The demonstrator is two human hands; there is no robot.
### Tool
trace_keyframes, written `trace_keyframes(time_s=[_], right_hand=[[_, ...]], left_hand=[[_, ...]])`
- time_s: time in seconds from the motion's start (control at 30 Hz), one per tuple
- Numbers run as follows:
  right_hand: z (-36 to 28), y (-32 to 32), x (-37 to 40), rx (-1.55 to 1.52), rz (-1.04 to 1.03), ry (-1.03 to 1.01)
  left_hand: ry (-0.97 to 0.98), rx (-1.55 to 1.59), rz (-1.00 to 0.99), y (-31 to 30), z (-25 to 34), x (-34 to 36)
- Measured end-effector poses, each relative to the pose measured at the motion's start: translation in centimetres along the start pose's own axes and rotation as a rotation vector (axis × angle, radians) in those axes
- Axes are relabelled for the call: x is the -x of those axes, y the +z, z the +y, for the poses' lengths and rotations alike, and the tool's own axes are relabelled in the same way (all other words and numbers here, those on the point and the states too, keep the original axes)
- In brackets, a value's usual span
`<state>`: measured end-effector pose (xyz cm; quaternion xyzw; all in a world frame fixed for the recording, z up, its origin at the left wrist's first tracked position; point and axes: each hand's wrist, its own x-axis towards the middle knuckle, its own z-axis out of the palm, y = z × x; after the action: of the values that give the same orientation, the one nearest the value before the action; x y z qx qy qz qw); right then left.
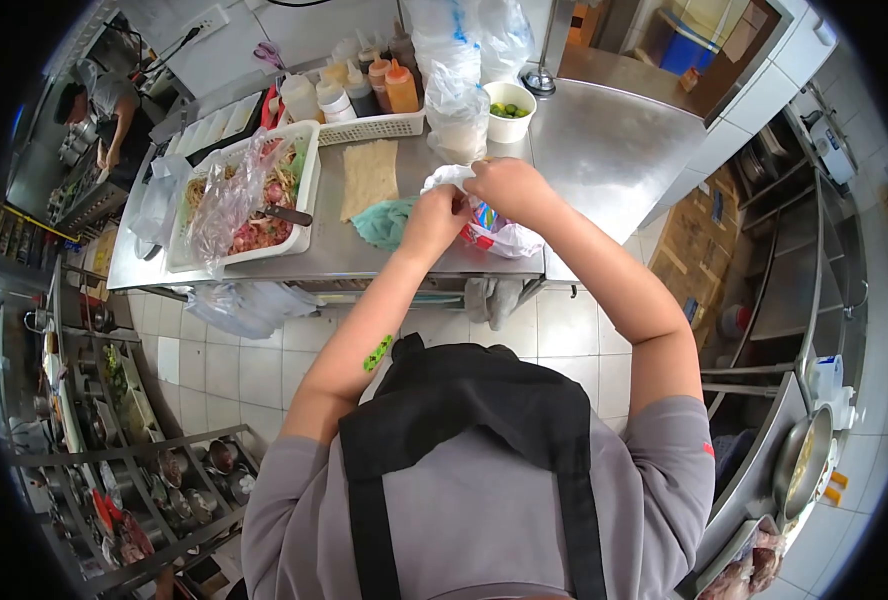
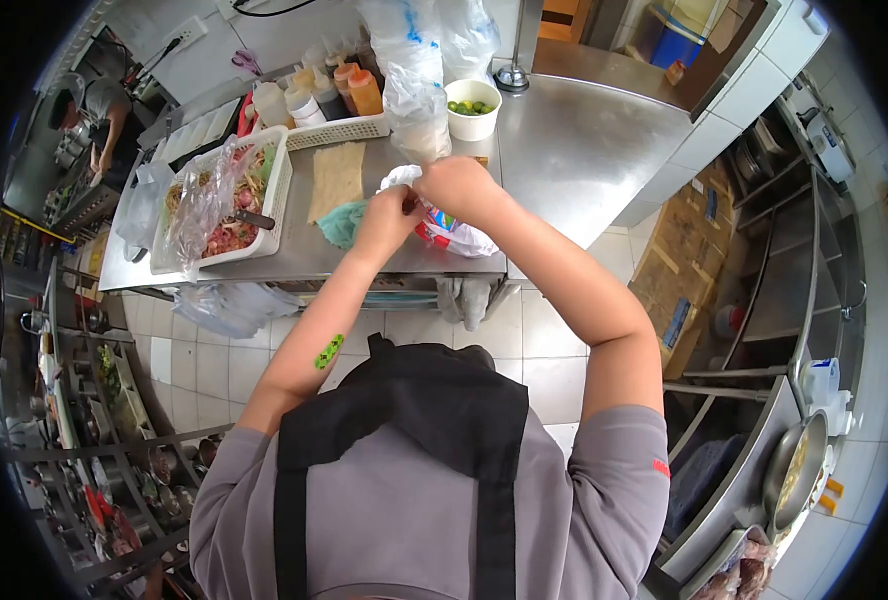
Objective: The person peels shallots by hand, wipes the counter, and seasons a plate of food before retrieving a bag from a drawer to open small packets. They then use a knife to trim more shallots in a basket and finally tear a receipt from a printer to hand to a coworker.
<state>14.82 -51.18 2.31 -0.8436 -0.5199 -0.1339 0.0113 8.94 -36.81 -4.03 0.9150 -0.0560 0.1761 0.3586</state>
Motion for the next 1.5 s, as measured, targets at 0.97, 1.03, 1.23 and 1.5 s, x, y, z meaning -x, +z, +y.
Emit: trace_keyframes(time_s=[0.97, 1.03, 1.23, 1.5], right_hand=[[-2.8, -2.1, 3.5, -0.816, -0.164, 0.653], [-5.1, -1.8, 5.0, -1.190, -0.466, 0.486], [-12.9, 17.8, 12.2, -1.655, -0.850, 0.863], [-16.7, 26.1, 13.3, -2.383, -0.680, 1.530]], left_hand=[[-1.361, 1.550, 0.439, 19.5, -27.5, 12.8], [-1.376, 1.529, 0.479, 19.9, -27.8, 13.5], [-1.334, 1.422, 0.541, 19.0, -27.1, 18.0], [-1.153, 0.940, -1.067, 3.8, -16.1, 20.7]])
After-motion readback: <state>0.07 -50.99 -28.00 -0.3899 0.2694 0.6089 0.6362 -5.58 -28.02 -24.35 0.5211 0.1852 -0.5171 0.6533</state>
